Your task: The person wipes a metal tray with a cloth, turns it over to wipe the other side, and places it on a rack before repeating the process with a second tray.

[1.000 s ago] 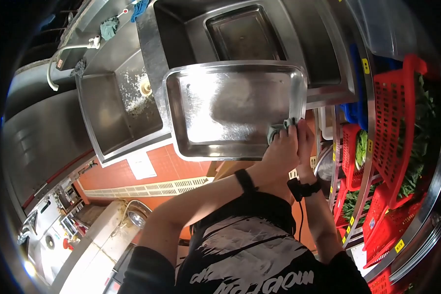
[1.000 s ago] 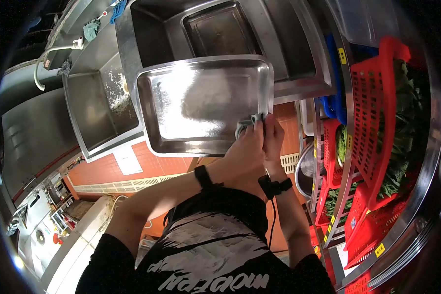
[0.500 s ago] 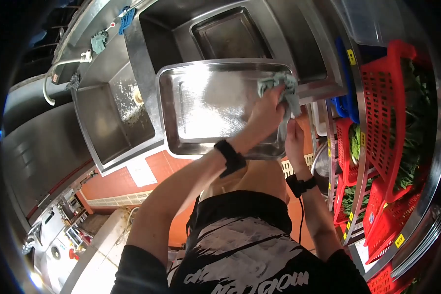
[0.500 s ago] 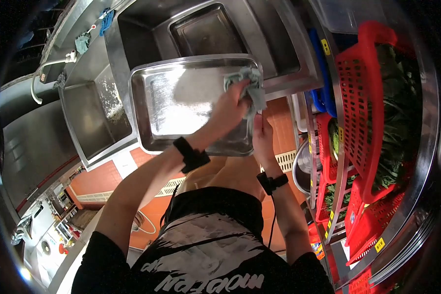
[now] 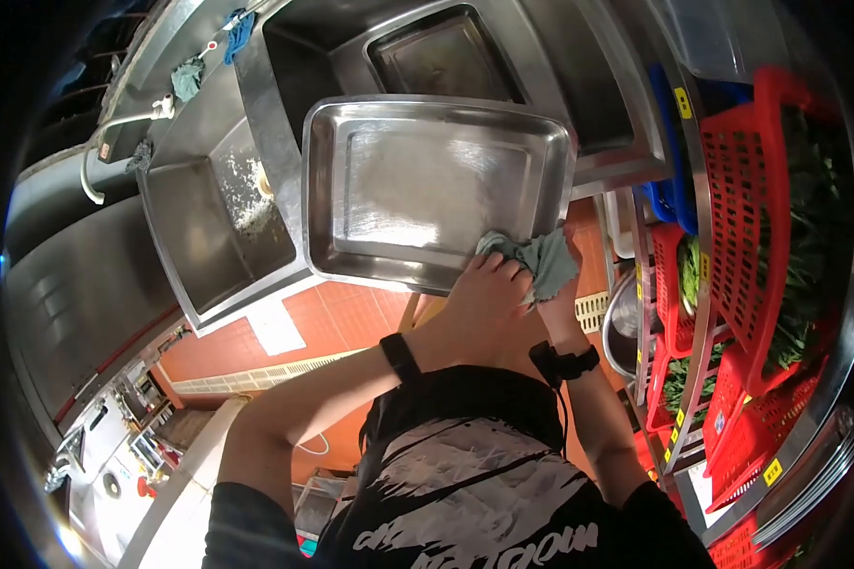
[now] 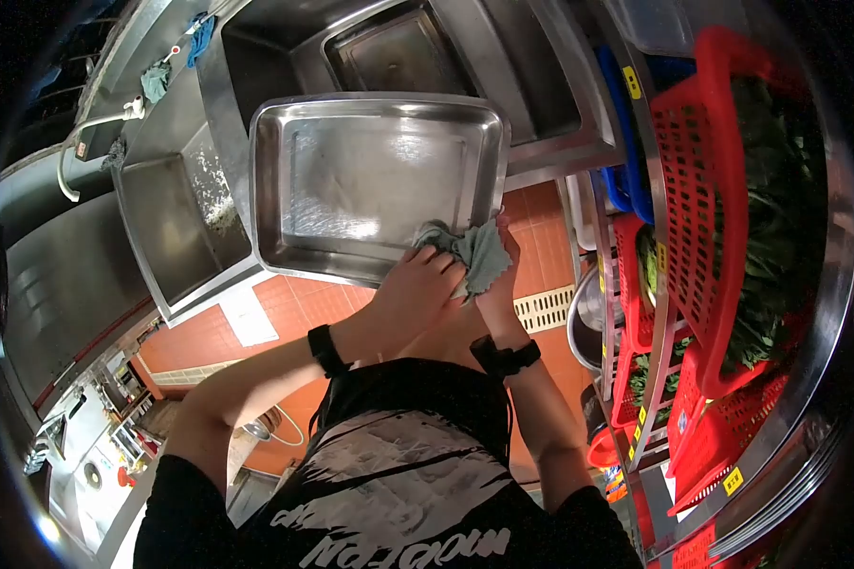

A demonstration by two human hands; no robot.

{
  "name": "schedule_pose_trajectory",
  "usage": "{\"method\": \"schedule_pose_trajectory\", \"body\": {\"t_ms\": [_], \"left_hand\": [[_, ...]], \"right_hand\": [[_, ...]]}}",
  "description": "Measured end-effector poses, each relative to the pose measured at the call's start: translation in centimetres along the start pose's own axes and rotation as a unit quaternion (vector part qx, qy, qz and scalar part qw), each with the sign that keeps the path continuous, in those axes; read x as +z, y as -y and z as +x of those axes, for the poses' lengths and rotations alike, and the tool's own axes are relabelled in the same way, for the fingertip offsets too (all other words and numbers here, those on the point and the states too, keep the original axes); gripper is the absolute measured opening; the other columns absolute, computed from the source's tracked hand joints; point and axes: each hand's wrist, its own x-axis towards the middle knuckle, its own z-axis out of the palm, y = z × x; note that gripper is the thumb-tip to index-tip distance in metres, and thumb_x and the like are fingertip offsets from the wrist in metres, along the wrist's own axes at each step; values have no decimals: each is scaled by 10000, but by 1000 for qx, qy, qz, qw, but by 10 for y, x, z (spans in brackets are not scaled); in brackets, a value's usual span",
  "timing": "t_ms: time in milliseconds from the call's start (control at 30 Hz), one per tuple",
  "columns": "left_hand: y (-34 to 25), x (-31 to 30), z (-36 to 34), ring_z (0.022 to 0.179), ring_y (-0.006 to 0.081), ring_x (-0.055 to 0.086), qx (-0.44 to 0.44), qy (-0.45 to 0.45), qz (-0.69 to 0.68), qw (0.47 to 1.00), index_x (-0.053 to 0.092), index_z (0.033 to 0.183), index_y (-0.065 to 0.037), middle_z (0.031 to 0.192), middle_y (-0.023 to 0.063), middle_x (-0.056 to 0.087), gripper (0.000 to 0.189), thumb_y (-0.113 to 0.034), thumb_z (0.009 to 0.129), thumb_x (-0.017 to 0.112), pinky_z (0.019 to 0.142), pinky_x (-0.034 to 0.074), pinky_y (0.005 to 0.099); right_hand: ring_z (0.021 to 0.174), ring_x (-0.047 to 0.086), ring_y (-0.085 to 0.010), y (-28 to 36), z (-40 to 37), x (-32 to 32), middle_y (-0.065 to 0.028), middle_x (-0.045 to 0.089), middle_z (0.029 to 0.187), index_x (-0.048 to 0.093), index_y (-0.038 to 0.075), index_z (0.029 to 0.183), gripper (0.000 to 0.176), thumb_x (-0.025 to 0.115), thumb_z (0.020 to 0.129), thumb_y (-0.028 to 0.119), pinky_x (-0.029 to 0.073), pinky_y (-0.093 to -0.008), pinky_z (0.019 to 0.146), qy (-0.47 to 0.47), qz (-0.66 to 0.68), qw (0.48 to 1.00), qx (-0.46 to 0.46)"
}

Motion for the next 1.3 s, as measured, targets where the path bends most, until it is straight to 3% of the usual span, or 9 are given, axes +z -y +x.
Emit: {"method": "schedule_pose_trajectory", "body": {"t_ms": [233,300,367,400,733,800,1033,1200,1300], "left_hand": [[13,31,41,864,383,554,-59,-46,-62,995,508,1002,20,941,210,557,335,-145,730,612,764,459,441],[9,25,56,846,432,560,-217,-205,-177,938,470,1053,35,952,256,546,356,-89,745,599,729,462,479],[21,-4,77,845,464,555,-185,-307,-240,902,431,1097,37,967,278,541,378,-50,762,581,713,460,504],[25,-15,88,845,464,555,-184,-307,-242,902,431,1097,37,967,278,541,378,-50,762,581,713,460,504],[0,12,46,829,467,542,-216,-139,-206,944,435,1054,26,910,280,549,306,-89,792,545,710,452,500],[-11,19,26,873,433,540,-177,-113,-220,952,451,1016,22,930,259,542,286,-111,785,554,747,446,481],[29,7,-28,1011,363,501,-63,-41,15,997,497,1024,-11,1005,204,504,250,-83,787,535,826,432,446],[90,-19,-78,1026,395,498,-274,-68,191,940,390,1249,-70,1112,242,421,493,-8,782,535,799,495,432],[106,-44,-75,1036,398,491,-366,-107,45,923,208,1408,-152,1214,270,380,762,-131,780,639,802,506,416]], "right_hand": [[707,469,-64,10,7,15,22,513,745,569,37,881,443,347,977,408,396,-219,635,-97,-159,982,-9],[696,446,-63,10,9,8,26,499,730,560,25,852,463,335,981,409,386,-211,638,-112,-209,971,-10],[684,395,-67,12,8,1,26,473,723,542,3,837,476,330,984,402,359,-214,627,-81,-348,934,10],[658,371,-76,8,7,16,24,432,673,520,-8,791,484,334,985,394,337,-238,599,-89,-312,943,-78],[615,384,-89,13,10,19,-26,466,635,531,-23,786,462,358,987,356,358,-279,562,-100,-419,899,-84],[597,389,-98,3,16,19,-41,466,611,523,-26,751,473,368,984,355,352,-286,543,-135,-364,901,-192],[591,358,-82,21,12,12,-15,422,594,506,-21,724,460,414,971,355,328,-265,538,-68,-418,899,-111],[565,290,-77,34,13,14,6,327,577,443,-1,676,439,445,962,331,273,-270,500,-61,-455,879,-130],[556,280,-83,31,13,13,-1,310,577,437,-1,682,404,481,950,299,268,-271,492,-30,-476,864,-162]]}}
